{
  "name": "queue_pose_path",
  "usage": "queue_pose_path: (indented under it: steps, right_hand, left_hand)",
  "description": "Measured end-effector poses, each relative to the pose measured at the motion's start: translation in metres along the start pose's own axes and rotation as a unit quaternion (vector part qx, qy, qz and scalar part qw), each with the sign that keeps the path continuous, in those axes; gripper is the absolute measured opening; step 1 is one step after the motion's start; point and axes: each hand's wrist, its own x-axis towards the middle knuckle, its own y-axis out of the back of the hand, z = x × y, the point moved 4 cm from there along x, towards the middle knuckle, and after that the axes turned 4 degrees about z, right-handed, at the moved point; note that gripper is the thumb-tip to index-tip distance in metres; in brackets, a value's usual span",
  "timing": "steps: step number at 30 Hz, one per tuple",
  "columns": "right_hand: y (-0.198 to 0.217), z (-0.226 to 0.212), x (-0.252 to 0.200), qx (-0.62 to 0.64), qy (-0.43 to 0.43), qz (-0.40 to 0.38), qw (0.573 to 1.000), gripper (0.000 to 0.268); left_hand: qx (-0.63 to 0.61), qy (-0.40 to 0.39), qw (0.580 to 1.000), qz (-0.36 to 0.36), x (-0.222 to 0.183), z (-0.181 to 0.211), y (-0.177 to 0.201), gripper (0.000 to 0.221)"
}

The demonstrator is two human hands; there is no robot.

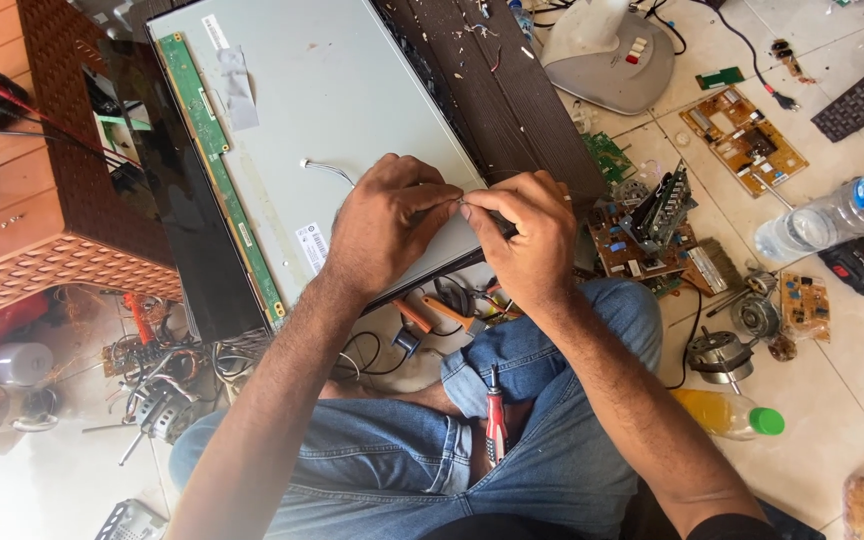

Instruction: Routing a thin white wire through cable management clips on the back of an LCD display panel.

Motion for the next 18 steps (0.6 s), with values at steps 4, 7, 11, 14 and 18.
queue_pose_path:
  steps: [4, 7, 11, 14, 18]
  right_hand:
    - [0.001, -0.003, 0.001, 0.002, -0.003, 0.004, 1.0, 0.007]
    - [0.001, -0.002, 0.001, 0.004, 0.006, 0.004, 1.0, 0.009]
    - [0.001, -0.006, 0.002, 0.001, 0.004, 0.001, 1.0, 0.009]
    - [0.002, -0.011, 0.001, -0.036, 0.029, 0.007, 0.999, 0.011]
    - [0.005, -0.034, 0.002, -0.123, 0.051, 0.013, 0.991, 0.01]
  left_hand:
    - [-0.014, 0.015, 1.0, 0.017, -0.002, -0.005, 0.0, 0.007]
    - [-0.017, 0.056, 0.998, -0.01, -0.001, -0.003, 0.001, 0.008]
    - [-0.05, 0.093, 0.994, -0.031, 0.0, -0.014, -0.006, 0.007]
    - [-0.086, 0.127, 0.987, -0.049, 0.001, -0.019, -0.007, 0.005]
    - [-0.135, 0.174, 0.973, -0.07, 0.004, -0.021, -0.005, 0.007]
